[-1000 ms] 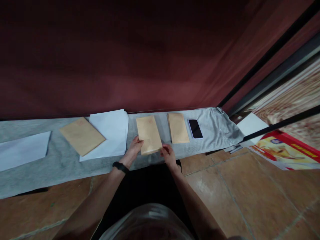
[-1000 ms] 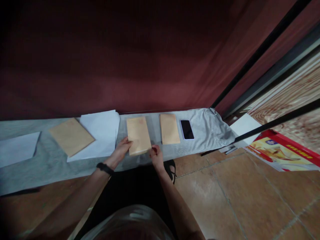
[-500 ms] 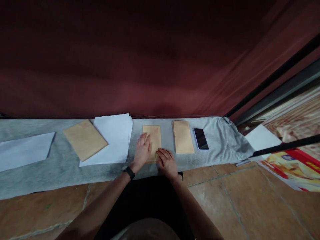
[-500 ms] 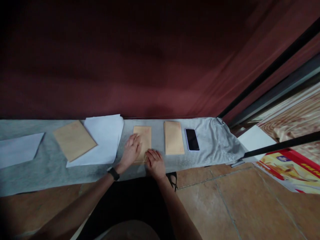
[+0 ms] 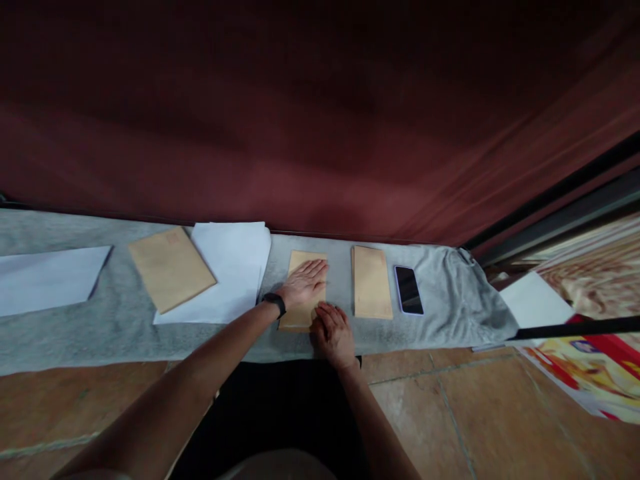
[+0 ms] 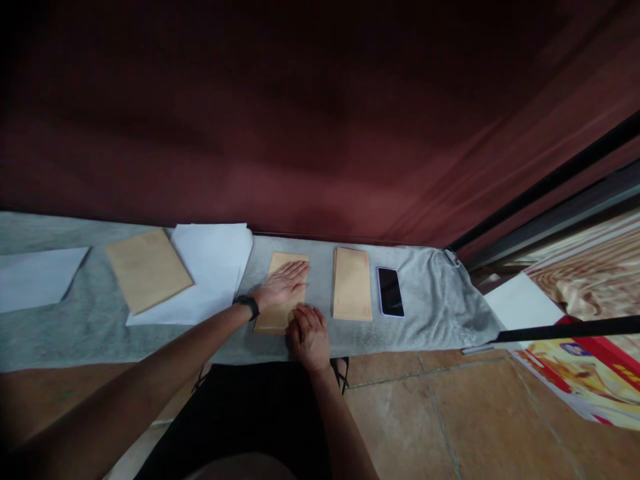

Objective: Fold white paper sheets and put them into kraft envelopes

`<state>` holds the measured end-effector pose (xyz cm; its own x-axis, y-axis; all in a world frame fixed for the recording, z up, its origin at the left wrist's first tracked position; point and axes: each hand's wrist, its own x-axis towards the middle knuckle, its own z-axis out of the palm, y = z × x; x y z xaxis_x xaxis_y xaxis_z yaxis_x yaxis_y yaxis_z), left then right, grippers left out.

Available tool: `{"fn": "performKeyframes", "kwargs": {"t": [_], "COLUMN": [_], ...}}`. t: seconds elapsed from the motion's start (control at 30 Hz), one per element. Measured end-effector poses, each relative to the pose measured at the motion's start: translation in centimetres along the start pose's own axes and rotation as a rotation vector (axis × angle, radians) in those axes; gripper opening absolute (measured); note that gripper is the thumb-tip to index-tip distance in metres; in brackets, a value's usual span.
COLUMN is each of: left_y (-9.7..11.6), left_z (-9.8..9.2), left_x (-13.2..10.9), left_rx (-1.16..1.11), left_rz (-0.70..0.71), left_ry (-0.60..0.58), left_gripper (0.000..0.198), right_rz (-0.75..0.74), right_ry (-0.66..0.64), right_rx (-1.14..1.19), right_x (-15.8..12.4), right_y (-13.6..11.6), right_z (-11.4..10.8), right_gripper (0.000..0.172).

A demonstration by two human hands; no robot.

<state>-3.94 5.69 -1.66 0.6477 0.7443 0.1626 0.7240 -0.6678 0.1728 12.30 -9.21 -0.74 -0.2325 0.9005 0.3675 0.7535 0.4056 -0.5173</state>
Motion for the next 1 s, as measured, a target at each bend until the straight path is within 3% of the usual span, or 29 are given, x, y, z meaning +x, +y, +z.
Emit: {"fn": "performKeyframes", "kwargs": {"t": [0.37,0.67,0.83,0.9,1.0], "left_y": [2.1,4.7,5.3,5.2,5.2], "left_z": [-0.6,-1.9,-2.8,-3.0,-3.2], "left_x": [-4.9,-9.6,-12.5,-13.2,-13.5], "left_rx": [-0.096,-0.147,-0.161,-0.177,-0.202], "left_rz": [0.077,0.162,0.188,0.186,0.178], "left_ry": [-0.035,-0.040,-0.069,-0.072,-0.057], "left_gripper": [0.059,0.056,0.054,0.052,0.047], "right_rz": [0.087,0.123,-0.031,-0.094,-0.105], "right_ry": [-0.008,0.020,-0.162,-0.263,-0.308], "right_rx": [0.052,0.105,0.013,-0.073,-0.177], "right_x": [-0.6,-0.6,1.7,3.3,6.2], "right_y": [0.8,1.1,1.8,2.2,3.2], "right_z": [0.3,0.3,0.6,1.1,2.0], "right_gripper": [0.029,0.040,0.047,0.049,0.055]}}
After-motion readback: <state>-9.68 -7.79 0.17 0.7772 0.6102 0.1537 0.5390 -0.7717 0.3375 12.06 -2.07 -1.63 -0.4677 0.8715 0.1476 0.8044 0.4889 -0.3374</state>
